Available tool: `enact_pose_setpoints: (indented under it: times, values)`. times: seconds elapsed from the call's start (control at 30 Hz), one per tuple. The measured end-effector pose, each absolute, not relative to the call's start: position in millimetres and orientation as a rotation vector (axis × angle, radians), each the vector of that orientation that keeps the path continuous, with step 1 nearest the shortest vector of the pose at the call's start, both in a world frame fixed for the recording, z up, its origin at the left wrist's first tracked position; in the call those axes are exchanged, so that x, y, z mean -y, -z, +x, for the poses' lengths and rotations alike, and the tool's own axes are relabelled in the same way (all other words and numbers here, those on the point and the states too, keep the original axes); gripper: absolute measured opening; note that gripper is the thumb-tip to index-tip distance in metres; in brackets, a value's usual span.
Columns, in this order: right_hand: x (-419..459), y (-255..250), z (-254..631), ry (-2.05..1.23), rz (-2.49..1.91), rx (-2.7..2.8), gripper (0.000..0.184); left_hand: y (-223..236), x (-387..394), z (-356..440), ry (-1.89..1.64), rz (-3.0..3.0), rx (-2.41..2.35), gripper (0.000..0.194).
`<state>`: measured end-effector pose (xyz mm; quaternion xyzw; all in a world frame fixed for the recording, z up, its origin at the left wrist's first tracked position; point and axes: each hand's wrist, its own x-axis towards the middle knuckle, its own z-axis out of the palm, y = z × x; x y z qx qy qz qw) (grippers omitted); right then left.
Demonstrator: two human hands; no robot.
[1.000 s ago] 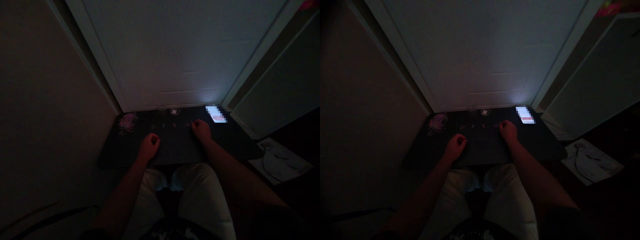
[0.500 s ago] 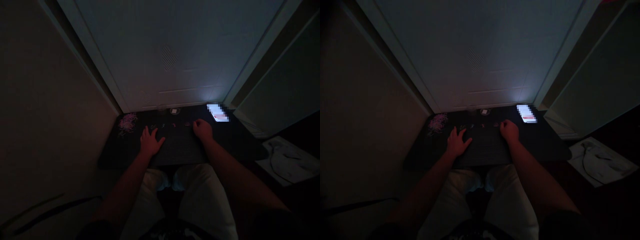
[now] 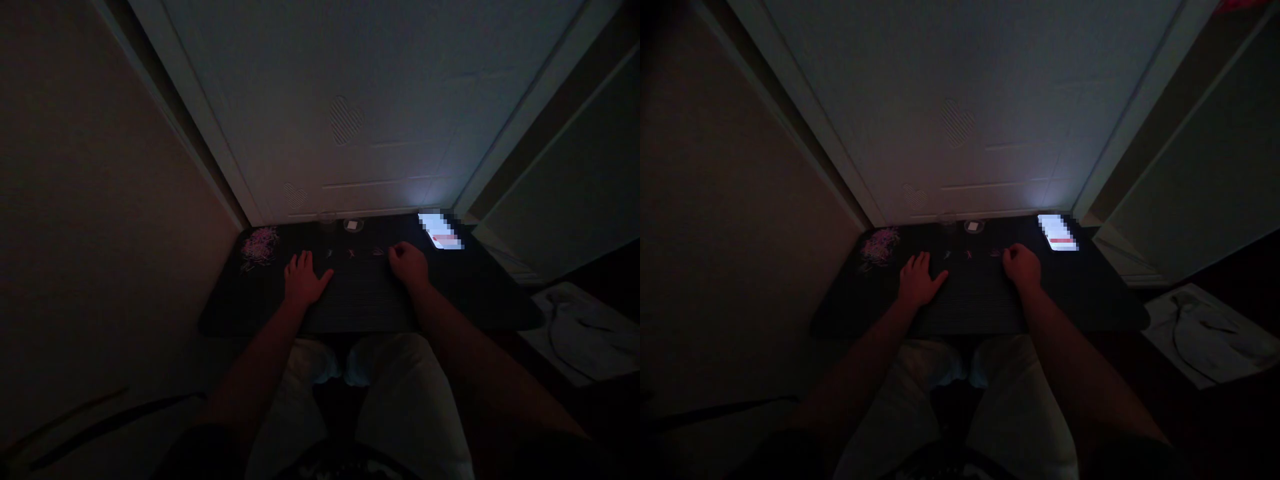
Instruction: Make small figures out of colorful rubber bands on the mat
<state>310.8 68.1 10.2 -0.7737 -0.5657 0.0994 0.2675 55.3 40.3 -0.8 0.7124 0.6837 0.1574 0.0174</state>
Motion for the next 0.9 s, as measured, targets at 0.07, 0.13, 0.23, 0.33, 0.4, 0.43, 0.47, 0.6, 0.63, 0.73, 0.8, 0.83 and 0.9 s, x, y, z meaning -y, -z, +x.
enact_pose_setpoints:
  times: [0.07,0.13,0.23,0.33,0.4,0.43,0.47,0.6,0.63,0.73,0.8,0.83,0.9]
  values:
    - [-68.2,-9.8,311.1,-0.272,-2.083,1.521,0.028,0.8,-40.3,55.0,-0.482,2.216,-2.115,0.084]
    - [-68.3,-9.1,311.3,-0.271,-2.073,1.523,0.027,0.2,-39.9,54.7,-0.471,2.224,-2.106,0.085]
    - [-68.6,-7.8,311.7,-0.258,-2.051,1.524,0.025,-0.9,-38.6,54.0,-0.440,2.240,-2.093,0.084]
    - [-68.7,-6.8,312.4,-0.254,-2.030,1.495,0.022,-1.6,-36.8,53.1,-0.408,2.241,-2.082,0.083]
    - [-68.2,-7.1,313.0,-0.263,-2.013,1.465,0.020,-1.5,-34.7,52.1,-0.395,2.242,-2.070,0.082]
    - [-67.7,-7.6,313.3,-0.270,-2.003,1.450,0.019,-1.1,-33.0,51.5,-0.389,2.248,-2.060,0.081]
    - [-67.1,-8.2,313.6,-0.279,-1.991,1.435,0.019,-0.6,-30.9,50.8,-0.385,2.257,-2.051,0.080]
    - [-64.3,-11.5,314.7,-0.312,-1.922,1.398,0.022,1.9,-16.6,47.0,-0.361,2.309,-2.013,0.078]
    - [-63.6,-12.2,315.1,-0.323,-1.911,1.390,0.023,2.3,-11.8,45.9,-0.355,2.326,-2.000,0.077]
    - [-61.7,-13.6,316.5,-0.355,-1.913,1.367,0.024,2.5,2.9,41.6,-0.356,2.360,-1.956,0.075]
    - [-60.4,-14.0,318.0,-0.377,-1.912,1.386,0.024,2.4,10.7,37.0,-0.373,2.347,-1.933,0.072]
    - [-59.7,-14.1,319.0,-0.407,-1.908,1.405,0.024,2.5,13.2,33.6,-0.386,2.324,-1.933,0.071]
    - [-58.4,-14.6,321.6,-0.469,-1.900,1.428,0.022,3.3,14.8,23.3,-0.415,2.254,-1.967,0.071]
